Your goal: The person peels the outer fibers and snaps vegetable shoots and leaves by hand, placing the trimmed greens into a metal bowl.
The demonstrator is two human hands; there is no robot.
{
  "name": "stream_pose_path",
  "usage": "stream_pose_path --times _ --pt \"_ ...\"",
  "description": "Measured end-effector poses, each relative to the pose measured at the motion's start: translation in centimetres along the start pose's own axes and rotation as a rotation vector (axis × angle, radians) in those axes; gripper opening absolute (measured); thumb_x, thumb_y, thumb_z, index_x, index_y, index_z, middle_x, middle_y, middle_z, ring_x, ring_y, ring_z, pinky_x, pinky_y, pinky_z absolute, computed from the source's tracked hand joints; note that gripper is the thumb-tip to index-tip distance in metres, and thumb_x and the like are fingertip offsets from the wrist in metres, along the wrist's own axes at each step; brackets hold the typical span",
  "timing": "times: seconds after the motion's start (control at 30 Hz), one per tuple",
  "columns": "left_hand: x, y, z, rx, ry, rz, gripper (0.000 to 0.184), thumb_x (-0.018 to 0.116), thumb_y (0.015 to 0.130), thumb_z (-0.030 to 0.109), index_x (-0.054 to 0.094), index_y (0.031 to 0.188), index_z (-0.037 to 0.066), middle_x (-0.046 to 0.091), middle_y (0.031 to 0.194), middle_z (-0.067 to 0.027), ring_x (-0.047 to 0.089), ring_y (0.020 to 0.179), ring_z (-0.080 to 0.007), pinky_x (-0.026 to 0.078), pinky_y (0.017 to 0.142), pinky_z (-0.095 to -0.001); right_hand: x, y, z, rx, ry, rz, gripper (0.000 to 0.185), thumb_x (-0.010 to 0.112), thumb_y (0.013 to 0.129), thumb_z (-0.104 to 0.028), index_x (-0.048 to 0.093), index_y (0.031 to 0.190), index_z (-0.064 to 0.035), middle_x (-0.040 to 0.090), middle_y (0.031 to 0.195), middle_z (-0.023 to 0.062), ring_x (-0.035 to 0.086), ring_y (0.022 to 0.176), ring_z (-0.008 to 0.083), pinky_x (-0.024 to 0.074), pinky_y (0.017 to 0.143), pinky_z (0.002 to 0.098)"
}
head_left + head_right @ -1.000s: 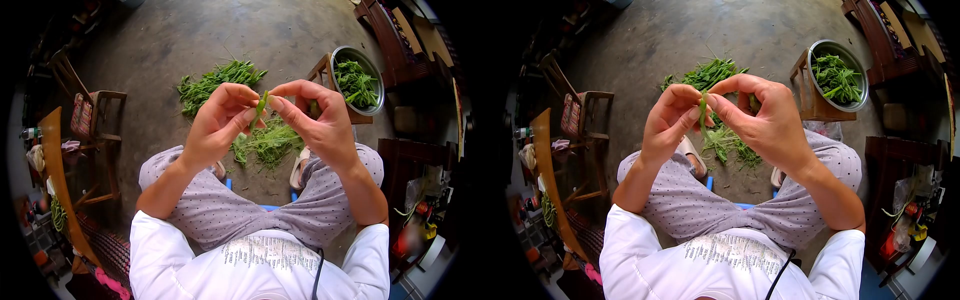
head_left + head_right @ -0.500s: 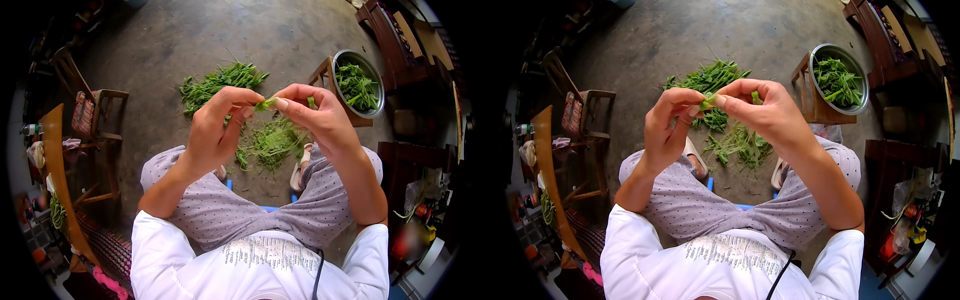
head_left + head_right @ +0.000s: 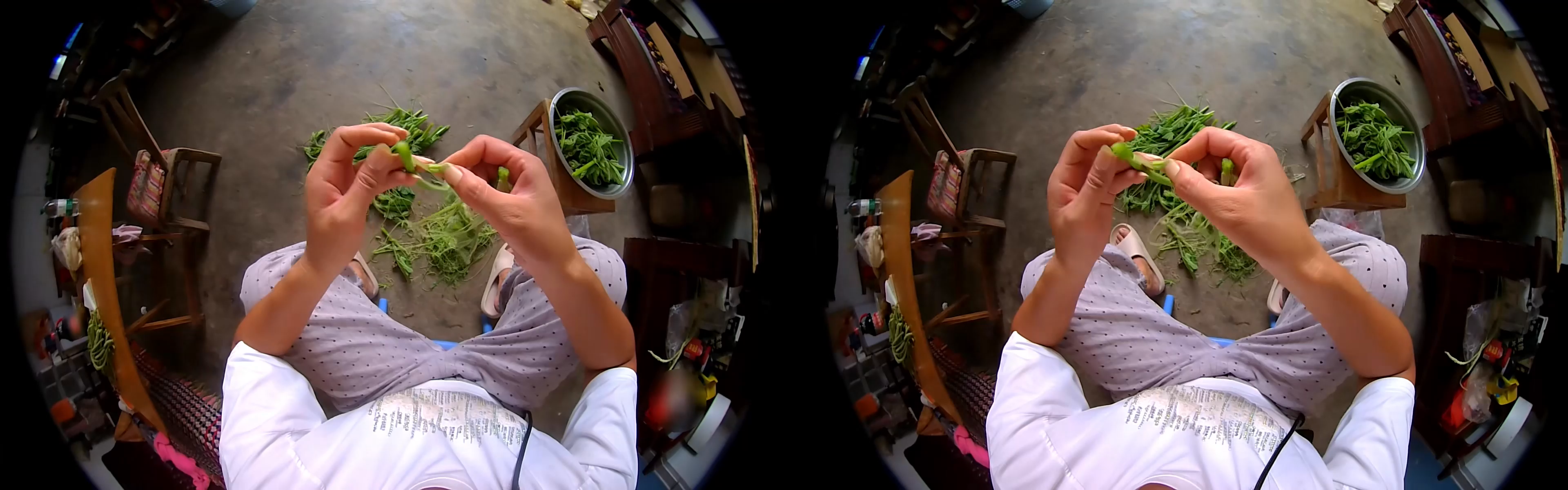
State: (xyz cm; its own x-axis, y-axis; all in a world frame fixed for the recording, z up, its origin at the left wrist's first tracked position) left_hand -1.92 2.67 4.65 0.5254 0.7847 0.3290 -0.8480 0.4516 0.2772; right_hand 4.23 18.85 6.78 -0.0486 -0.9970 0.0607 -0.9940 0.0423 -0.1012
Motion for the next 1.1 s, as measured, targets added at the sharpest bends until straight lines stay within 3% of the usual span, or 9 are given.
stream_pose_path --times 0.03,0.17,0.27,0.37,0.6,0.8,0.9,0.97,1.1 --pt "-0.6 0.1 -0.4 -0.095 -0.056 0.045 0.019 0.053 0.095 0.012 0.053 0.108 -0.002 0.052 0.115 -0.0134 0.063 0.096 -0.0187 0.056 0.078 -0.025 -0.1 0.0 -0.2 -0.066 -0.079 0.032 0.013 0.064 0.087 -0.014 0.063 0.086 -0.0012 0.05 0.066 -0.0055 0.04 0.059 0.0 0.0296 0.049 0.0189" --pt "0.0 0.2 0.1 -0.13 -0.204 0.028 0.025 0.057 0.093 0.016 0.053 0.11 -0.002 0.055 0.115 -0.0128 0.064 0.093 -0.0175 0.056 0.079 -0.0244 0.3 -0.1 -0.5 -0.114 -0.107 0.045 0.012 0.063 0.086 -0.013 0.062 0.085 -0.0002 0.048 0.063 -0.0061 0.039 0.057 -0.0001 0.029 0.048 0.0189" --pt "0.0 0.2 -0.3 -0.092 0.021 -0.045 0.026 0.061 0.091 0.014 0.055 0.111 -0.002 0.053 0.119 -0.0135 0.065 0.091 -0.0166 0.054 0.079 -0.0243 0.7 0.0 0.1 -0.13 -0.136 -0.037 0.011 0.064 0.086 -0.011 0.062 0.084 0.0 0.048 0.061 -0.0062 0.038 0.053 0.0003 0.0286 0.046 0.0195" --pt "-0.4 0.2 -0.3 -0.142 -0.015 -0.015 0.024 0.063 0.089 0.012 0.057 0.109 -0.001 0.052 0.121 -0.014 0.064 0.09 -0.0159 0.053 0.077 -0.0245 0.9 -0.1 -0.2 -0.17 -0.147 -0.031 0.01 0.063 0.085 -0.01 0.062 0.083 0.0 0.047 0.061 -0.0057 0.038 0.053 0.0003 0.029 0.046 0.0198" --pt "0.0 0.3 0.0 -0.06 -0.009 -0.068 0.023 0.06 0.091 0.013 0.058 0.108 -0.003 0.054 0.12 -0.0145 0.065 0.089 -0.0169 0.053 0.075 -0.0254 1.0 -0.2 -0.5 -0.21 -0.238 -0.049 0.008 0.063 0.082 -0.008 0.061 0.083 0.0001 0.046 0.06 -0.0035 0.038 0.053 0.0011 0.0295 0.046 0.0208" --pt "-0.4 0.4 0.0 -0.155 -0.017 0.053 0.029 0.055 0.095 0.021 0.058 0.112 -0.002 0.058 0.118 -0.015 0.065 0.096 -0.0225 0.055 0.078 -0.0277 0.6 -0.2 -0.7 -0.167 -0.26 -0.022 0.009 0.064 0.081 -0.007 0.06 0.082 0.0008 0.047 0.06 -0.0023 0.039 0.052 0.0028 0.0314 0.046 0.0214" --pt "-1.0 0.5 -0.4 -0.223 -0.061 0.09 0.028 0.055 0.094 0.022 0.059 0.113 0.001 0.063 0.11 -0.0134 0.066 0.097 -0.0231 0.056 0.078 -0.0273 0.4 -0.3 -1.0 -0.131 -0.293 -0.047 0.01 0.063 0.081 -0.007 0.06 0.082 0.0019 0.051 0.063 -0.0006 0.044 0.056 0.0058 0.0375 0.052 0.0227" --pt "-1.6 0.5 -0.8 -0.324 -0.078 0.087 0.028 0.053 0.095 0.022 0.057 0.113 0.001 0.063 0.111 -0.0162 0.065 0.099 -0.0221 0.057 0.077 -0.0258 -0.1 -0.1 -0.7 -0.265 -0.249 -0.089 0.009 0.062 0.081 -0.006 0.06 0.084 0.0019 0.057 0.076 0.0032 0.052 0.07 0.0086 0.0422 0.063 0.024" --pt "-2.0 0.4 -1.1 -0.383 -0.143 0.096 0.027 0.053 0.095 0.023 0.058 0.113 0.003 0.066 0.106 -0.013 0.065 0.097 -0.0198 0.057 0.077 -0.026 -0.4 0.4 -1.1 -0.411 -0.27 -0.135 0.007 0.061 0.083 -0.005 0.06 0.087 0.0015 0.06 0.093 0.0069 0.054 0.085 0.0108 0.0429 0.074 0.0254"
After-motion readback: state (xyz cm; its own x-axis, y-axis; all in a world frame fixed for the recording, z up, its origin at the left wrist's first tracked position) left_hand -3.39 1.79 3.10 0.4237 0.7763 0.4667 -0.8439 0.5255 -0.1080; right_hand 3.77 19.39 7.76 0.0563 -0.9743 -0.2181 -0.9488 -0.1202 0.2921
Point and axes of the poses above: each hand's wrist, its own y-axis towards the middle knuckle, its own x-axis out of the palm, z = x × y, the point moved 4 cm from there along y, towards the middle knuckle
